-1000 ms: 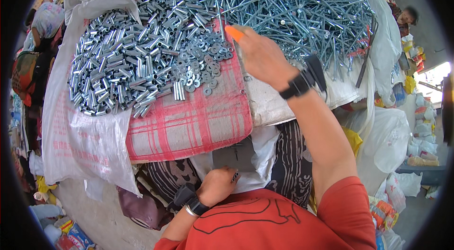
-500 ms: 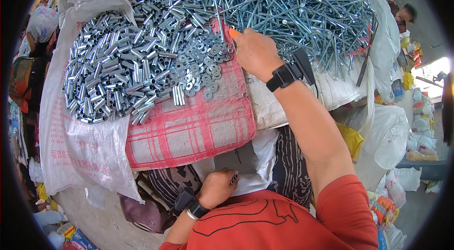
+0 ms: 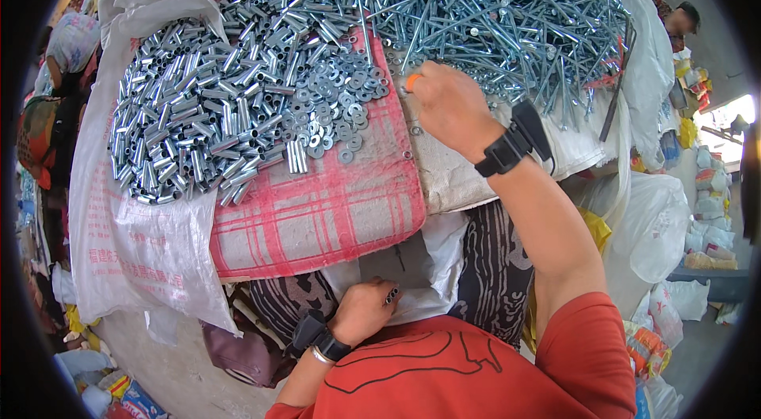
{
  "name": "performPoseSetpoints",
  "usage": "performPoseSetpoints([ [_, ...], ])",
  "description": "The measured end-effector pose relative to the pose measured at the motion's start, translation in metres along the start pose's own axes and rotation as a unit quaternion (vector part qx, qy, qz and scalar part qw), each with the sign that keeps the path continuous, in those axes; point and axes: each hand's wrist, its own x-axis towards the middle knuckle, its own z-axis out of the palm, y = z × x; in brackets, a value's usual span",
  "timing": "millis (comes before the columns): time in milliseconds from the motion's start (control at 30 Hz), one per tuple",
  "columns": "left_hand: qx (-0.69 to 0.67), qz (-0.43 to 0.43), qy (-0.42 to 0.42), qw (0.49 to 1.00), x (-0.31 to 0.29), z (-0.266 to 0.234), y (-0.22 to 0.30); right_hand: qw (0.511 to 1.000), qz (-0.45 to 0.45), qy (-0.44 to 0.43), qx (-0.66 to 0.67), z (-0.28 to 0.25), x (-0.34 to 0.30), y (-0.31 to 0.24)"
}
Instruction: Assembling metal fasteners by sliding metal sleeves onto bolts.
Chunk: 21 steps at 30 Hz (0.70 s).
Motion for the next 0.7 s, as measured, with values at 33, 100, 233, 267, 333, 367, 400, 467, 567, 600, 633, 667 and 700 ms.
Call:
performPoseSetpoints([
  [33, -0.005, 0.003, 0.004, 1.0, 0.0, -0.001, 0.001, 1.0, 0.005, 0.001, -0.007, -0.005, -0.005, -0.002],
  [100, -0.013, 0.003, 0.01, 1.0, 0.0, 0.0, 0.0, 1.0, 0.007, 0.0, -0.013, -0.017, -0.009, -0.007],
  [233, -0.033, 0.014, 0.031, 0.999, 0.001, -0.001, 0.002, 0.997, 0.021, 0.039, -0.062, -0.024, 0.0, -0.01],
  [267, -0.037, 0.021, 0.04, 0.998, 0.002, -0.003, 0.005, 0.988, -0.009, 0.128, -0.087, -0.022, 0.007, -0.008],
  [333, -0.095, 0.004, 0.037, 0.995, 0.003, -0.004, 0.007, 0.978, -0.066, 0.159, -0.122, -0.008, 0.027, 0.001],
  [367, -0.151, -0.018, 0.038, 0.988, 0.003, -0.006, 0.008, 0.962, -0.128, 0.19, -0.152, 0.002, 0.034, 0.006],
  [400, -0.153, -0.018, 0.038, 0.987, 0.003, -0.009, 0.011, 0.962, -0.129, 0.189, -0.151, 0.007, 0.036, 0.01],
  [467, -0.274, -0.063, 0.015, 0.96, 0.003, -0.016, 0.019, 0.978, -0.081, 0.088, -0.173, 0.013, 0.039, 0.012],
  [567, -0.334, -0.093, 0.008, 0.938, 0.0, -0.019, 0.025, 0.983, -0.058, 0.128, -0.12, 0.0, 0.026, 0.021],
  [600, -0.337, -0.095, 0.01, 0.937, -0.001, -0.018, 0.023, 0.976, -0.054, 0.199, -0.076, -0.007, 0.022, 0.019],
  [633, -0.361, -0.105, -0.005, 0.927, -0.002, -0.018, 0.02, 0.969, -0.046, 0.239, -0.045, -0.018, 0.012, 0.015],
  [667, -0.384, -0.117, -0.023, 0.916, -0.003, -0.018, 0.019, 0.97, -0.046, 0.236, -0.044, -0.025, 0.001, 0.01],
  [700, -0.387, -0.121, -0.022, 0.914, -0.005, -0.018, 0.018, 0.953, 0.024, 0.281, 0.109, -0.029, -0.009, 0.004],
])
